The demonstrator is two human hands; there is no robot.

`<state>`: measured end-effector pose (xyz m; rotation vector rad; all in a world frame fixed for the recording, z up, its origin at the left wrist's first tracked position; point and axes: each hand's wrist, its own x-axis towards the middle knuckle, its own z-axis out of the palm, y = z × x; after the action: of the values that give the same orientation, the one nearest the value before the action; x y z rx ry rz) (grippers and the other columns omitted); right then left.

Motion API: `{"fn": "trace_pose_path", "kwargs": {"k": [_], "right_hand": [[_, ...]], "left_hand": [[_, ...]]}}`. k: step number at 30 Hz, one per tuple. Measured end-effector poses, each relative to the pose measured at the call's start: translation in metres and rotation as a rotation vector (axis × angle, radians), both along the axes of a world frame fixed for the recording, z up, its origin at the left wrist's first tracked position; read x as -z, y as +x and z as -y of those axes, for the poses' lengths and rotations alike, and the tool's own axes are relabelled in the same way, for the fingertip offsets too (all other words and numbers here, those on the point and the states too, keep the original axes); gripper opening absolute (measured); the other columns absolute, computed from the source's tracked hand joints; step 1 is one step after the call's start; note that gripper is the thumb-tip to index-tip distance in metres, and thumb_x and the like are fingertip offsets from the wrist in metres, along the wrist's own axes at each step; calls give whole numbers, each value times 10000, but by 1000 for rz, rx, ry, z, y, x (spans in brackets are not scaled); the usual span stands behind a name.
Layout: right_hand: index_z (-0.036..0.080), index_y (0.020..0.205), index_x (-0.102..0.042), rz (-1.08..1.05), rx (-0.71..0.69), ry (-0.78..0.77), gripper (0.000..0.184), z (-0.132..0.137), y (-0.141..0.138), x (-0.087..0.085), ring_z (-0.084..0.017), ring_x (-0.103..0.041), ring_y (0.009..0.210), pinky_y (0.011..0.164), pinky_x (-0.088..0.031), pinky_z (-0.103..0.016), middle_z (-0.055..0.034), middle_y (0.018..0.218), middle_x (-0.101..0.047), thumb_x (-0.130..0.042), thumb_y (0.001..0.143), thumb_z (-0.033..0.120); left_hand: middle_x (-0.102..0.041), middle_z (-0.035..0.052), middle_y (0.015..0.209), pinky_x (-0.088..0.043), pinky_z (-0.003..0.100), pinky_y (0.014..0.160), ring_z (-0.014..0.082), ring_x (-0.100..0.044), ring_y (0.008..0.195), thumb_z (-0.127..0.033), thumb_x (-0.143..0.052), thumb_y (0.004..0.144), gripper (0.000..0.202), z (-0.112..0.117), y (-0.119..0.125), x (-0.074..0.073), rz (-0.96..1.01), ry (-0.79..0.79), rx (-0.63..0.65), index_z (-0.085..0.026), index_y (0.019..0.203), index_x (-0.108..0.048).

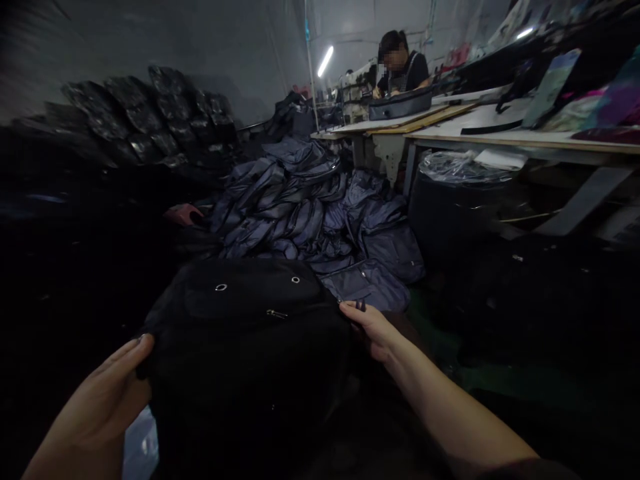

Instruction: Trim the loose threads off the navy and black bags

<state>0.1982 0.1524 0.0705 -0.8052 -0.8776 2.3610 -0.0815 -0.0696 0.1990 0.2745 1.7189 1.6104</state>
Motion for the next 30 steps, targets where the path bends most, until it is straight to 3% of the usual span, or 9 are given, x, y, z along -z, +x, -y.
{"fn": "trace_pose_path", "kwargs": {"k": [6, 11, 13, 15, 18, 20, 23, 26, 30], "right_hand": [[165, 840, -648, 101, 1, 161, 283, -4, 26, 20, -111, -574, 614, 573, -444, -213, 8, 711, -644, -755, 683, 375], [166, 914, -640, 184, -50, 270, 373, -7, 55, 48, -164, -615, 726, 709, -481, -293, -26, 807, -667, -741, 675, 434], [173, 939, -645, 315, -76, 372, 425, -12, 68, 49, -203, -627, 797, 751, -489, -325, -49, 869, -678, -739, 655, 474], [186, 968, -652, 492, -8, 565, 459, -18, 81, 35, -249, -616, 909, 824, -479, -361, -74, 959, -677, -740, 638, 492], [217, 1105, -607, 608, 156, 893, 461, -18, 94, -17, -255, -593, 956, 881, -451, -391, -79, 1025, -657, -672, 728, 473], [248, 1212, -533, 497, 71, 1044, 456, -10, 95, -59, -220, -601, 878, 796, -480, -359, -69, 1045, -641, -622, 796, 415], [240, 1153, -564, 361, -59, 1308, 460, 3, 89, -106, -218, -579, 913, 786, -469, -311, -68, 1073, -617, -710, 722, 301], [219, 999, -578, 409, -97, 1385, 310, 3, 85, -115, -172, -572, 790, 679, -458, -253, -30, 918, -621, -677, 705, 202], [213, 863, -523, 479, -95, 1305, 203, -15, 99, -96, -122, -510, 662, 565, -406, -210, 18, 770, -552, -595, 694, 127]], "left_hand": [[-698, -18, 693, -526, 199, 550, 176, -658, 672, -462, -818, 517, 328, -14, 34, -14, -160, -101, 97, -221, 683, -670], [-604, -11, 536, -483, 205, 442, 129, -564, 468, -452, -798, 548, 281, -34, 65, -29, -78, -115, 205, -215, 623, -667], [-588, -7, 531, -470, 207, 426, 126, -547, 459, -440, -791, 557, 264, -45, 75, -36, -71, -127, 259, -214, 605, -663], [-585, 1, 537, -460, 219, 421, 131, -537, 459, -445, -780, 563, 267, -57, 85, -46, -82, -148, 342, -207, 600, -665], [-560, -5, 516, -433, 228, 424, 124, -503, 448, -467, -764, 581, 298, -75, 104, -60, -114, -155, 535, -190, 581, -653], [-552, -9, 531, -412, 226, 440, 117, -491, 465, -500, -725, 630, 333, -89, 122, -67, -173, -131, 686, -177, 600, -646], [-513, -21, 546, -342, 213, 420, 98, -435, 463, -554, -633, 712, 400, -110, 152, -69, -287, -114, 893, -164, 628, -604], [-441, -43, 531, -280, 213, 406, 85, -371, 453, -592, -557, 750, 442, -130, 171, -65, -355, -105, 1023, -169, 623, -526], [-449, -36, 562, -296, 236, 480, 108, -412, 523, -602, -446, 809, 467, -149, 170, -51, -693, -89, 1087, -177, 623, -502]]}}
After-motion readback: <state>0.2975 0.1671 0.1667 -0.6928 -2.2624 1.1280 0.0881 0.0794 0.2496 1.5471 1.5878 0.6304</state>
